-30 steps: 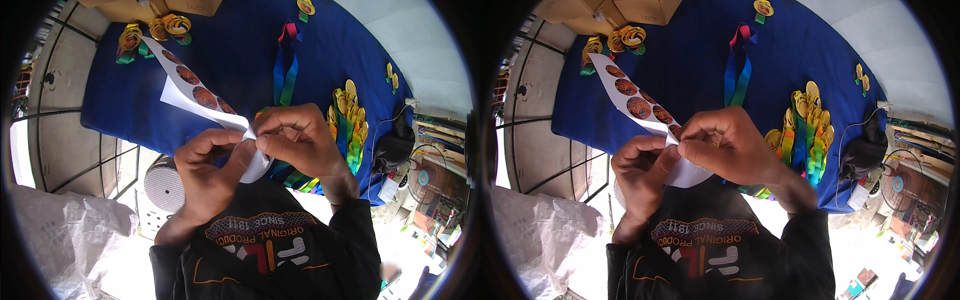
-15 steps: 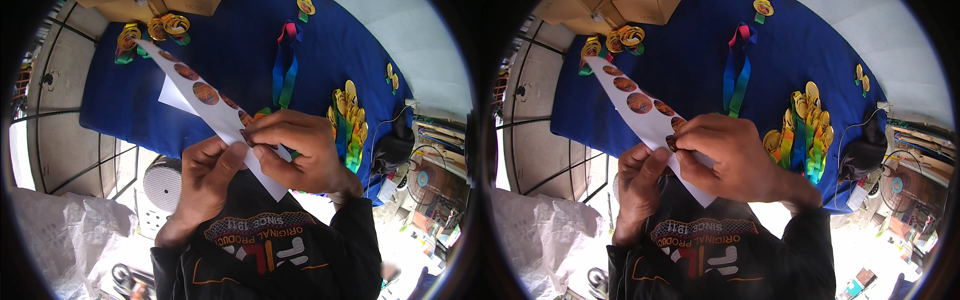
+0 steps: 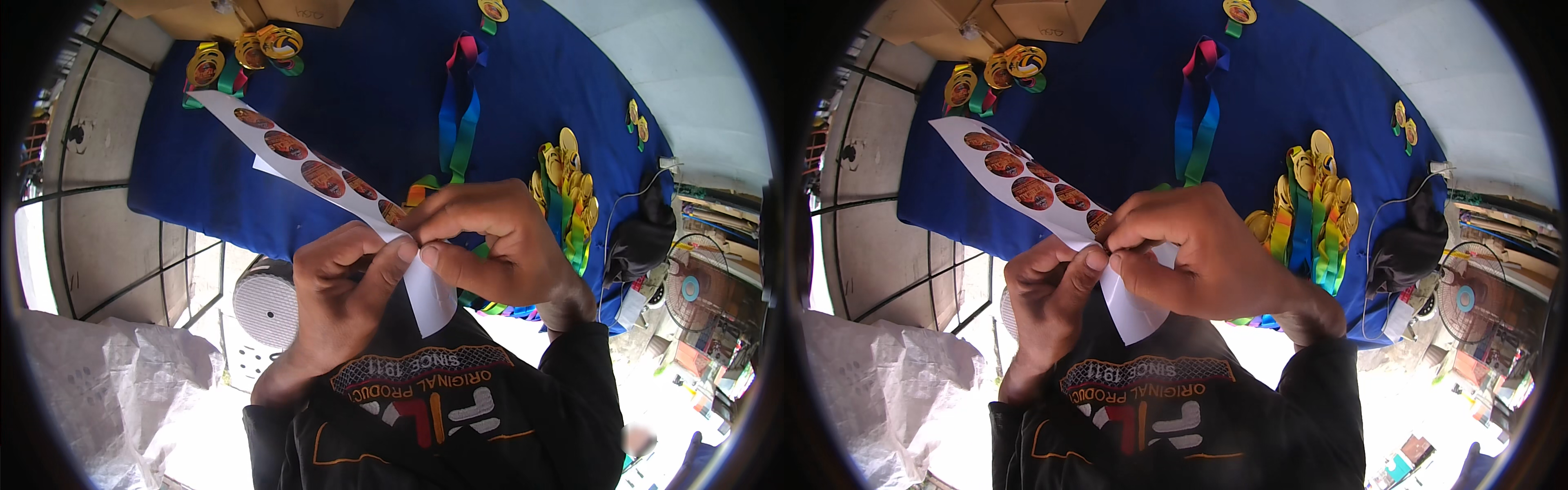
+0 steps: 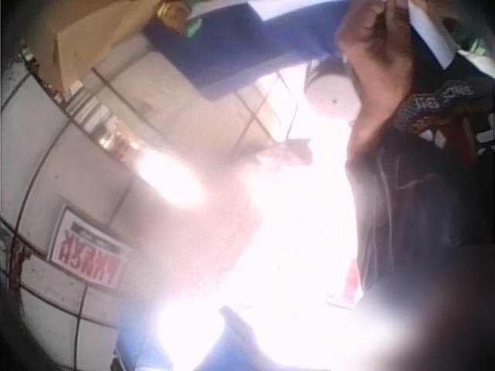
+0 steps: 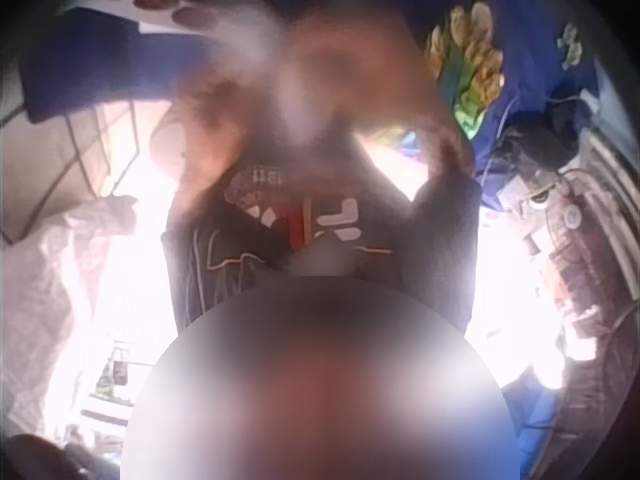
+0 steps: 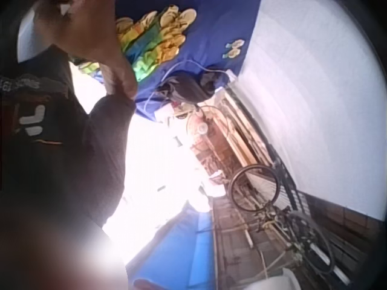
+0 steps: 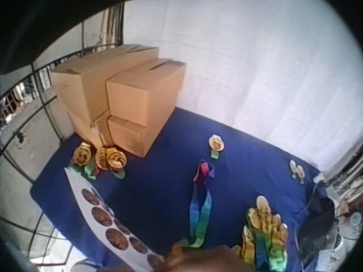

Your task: The person peels circular stickers from a sheet and applies them to gold medals. They then attach colorful ribbons to the medals and place the finished items on a blue table.

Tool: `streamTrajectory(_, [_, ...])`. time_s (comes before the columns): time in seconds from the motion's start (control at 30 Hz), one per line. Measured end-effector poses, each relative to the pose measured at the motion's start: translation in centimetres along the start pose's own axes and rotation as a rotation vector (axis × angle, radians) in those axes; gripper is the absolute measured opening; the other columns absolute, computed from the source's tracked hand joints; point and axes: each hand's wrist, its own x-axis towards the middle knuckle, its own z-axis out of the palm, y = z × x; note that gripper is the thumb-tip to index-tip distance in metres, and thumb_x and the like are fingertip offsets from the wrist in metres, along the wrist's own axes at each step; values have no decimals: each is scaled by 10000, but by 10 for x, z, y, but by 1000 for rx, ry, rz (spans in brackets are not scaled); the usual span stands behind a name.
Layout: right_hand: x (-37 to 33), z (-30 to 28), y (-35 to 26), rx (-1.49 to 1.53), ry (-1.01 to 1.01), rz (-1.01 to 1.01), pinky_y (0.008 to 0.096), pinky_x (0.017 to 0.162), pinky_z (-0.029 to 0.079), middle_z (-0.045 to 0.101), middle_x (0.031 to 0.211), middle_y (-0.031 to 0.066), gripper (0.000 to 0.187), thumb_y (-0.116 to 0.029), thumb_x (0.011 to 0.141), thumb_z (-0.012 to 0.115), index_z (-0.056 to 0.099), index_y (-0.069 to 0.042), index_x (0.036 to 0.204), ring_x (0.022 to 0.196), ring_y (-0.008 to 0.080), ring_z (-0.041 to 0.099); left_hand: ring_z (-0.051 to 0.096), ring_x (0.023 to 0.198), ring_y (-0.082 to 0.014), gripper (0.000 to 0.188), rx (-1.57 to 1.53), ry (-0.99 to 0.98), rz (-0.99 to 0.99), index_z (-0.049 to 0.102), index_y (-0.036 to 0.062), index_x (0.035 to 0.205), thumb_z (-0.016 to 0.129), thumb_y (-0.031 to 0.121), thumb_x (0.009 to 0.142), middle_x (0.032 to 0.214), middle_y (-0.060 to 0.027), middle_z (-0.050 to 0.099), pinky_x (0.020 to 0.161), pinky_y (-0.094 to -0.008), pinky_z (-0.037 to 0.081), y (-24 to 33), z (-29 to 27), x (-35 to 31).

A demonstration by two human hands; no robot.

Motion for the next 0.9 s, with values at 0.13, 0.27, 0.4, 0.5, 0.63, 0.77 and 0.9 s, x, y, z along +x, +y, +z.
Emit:
streamTrajectory(0.13, [0, -1, 7, 112, -10, 47, 329, 759, 580, 761, 982, 182, 92, 3, 868, 707, 732, 55, 940, 876, 228, 751, 670, 764, -82, 87, -8, 12, -19, 724, -53, 944, 723, 31, 966, 849, -82, 727, 672, -225, 509, -1, 1, 0])
streamTrajectory(0.27, [0, -1, 10, 121, -8, 40, 320, 759, 576, 762, 985, 182, 80, 3, 875, 708, 729, 54, 933, 877, 218, 749, 684, 785, -86, 65, -210, 36, -111, 701, -54, 953, 713, 9, 964, 876, -90, 737, 675, -225, 519, 2, 4, -1])
streamTrajectory(0.4, [-1, -2, 8, 101, -5, 59, 310, 773, 580, 761, 987, 185, 83, 2, 872, 716, 729, 57, 933, 894, 207, 749, 687, 783, -86, 34, -208, 15, -116, 693, -57, 974, 686, -26, 961, 882, -88, 741, 674, -225, 524, 5, 6, -3])
streamTrajectory(0.5, [-3, -5, 5, 99, -27, 70, 303, 787, 583, 760, 989, 189, 89, 6, 870, 717, 730, 62, 938, 906, 198, 749, 688, 771, -89, 21, -127, 13, -125, 695, -57, 950, 689, -37, 948, 869, -88, 739, 670, -230, 529, 5, 6, -4])
streamTrajectory(0.63, [-4, -10, 5, 146, -46, 134, 298, 795, 587, 758, 998, 190, 100, 12, 873, 712, 735, 67, 953, 908, 194, 750, 691, 766, -96, 16, 13, -11, -29, 701, -58, 907, 712, -48, 913, 852, -95, 733, 664, -232, 530, 2, 6, -1])
streamTrajectory(0.77, [-3, -11, 10, 228, -80, 105, 299, 797, 584, 754, 1005, 184, 112, 20, 886, 712, 744, 67, 983, 909, 198, 747, 688, 772, -97, 15, 33, -12, 8, 707, -55, 887, 722, -57, 890, 846, -97, 728, 666, -229, 526, 1, 6, -2])
streamTrajectory(0.9, [-3, -13, 13, 342, -125, 143, 303, 801, 572, 743, 1026, 184, 109, 30, 899, 711, 750, 65, 995, 943, 201, 735, 690, 796, -100, 20, -11, -27, 3, 704, -59, 914, 710, -60, 895, 871, -99, 728, 685, -236, 527, 3, 4, -3])
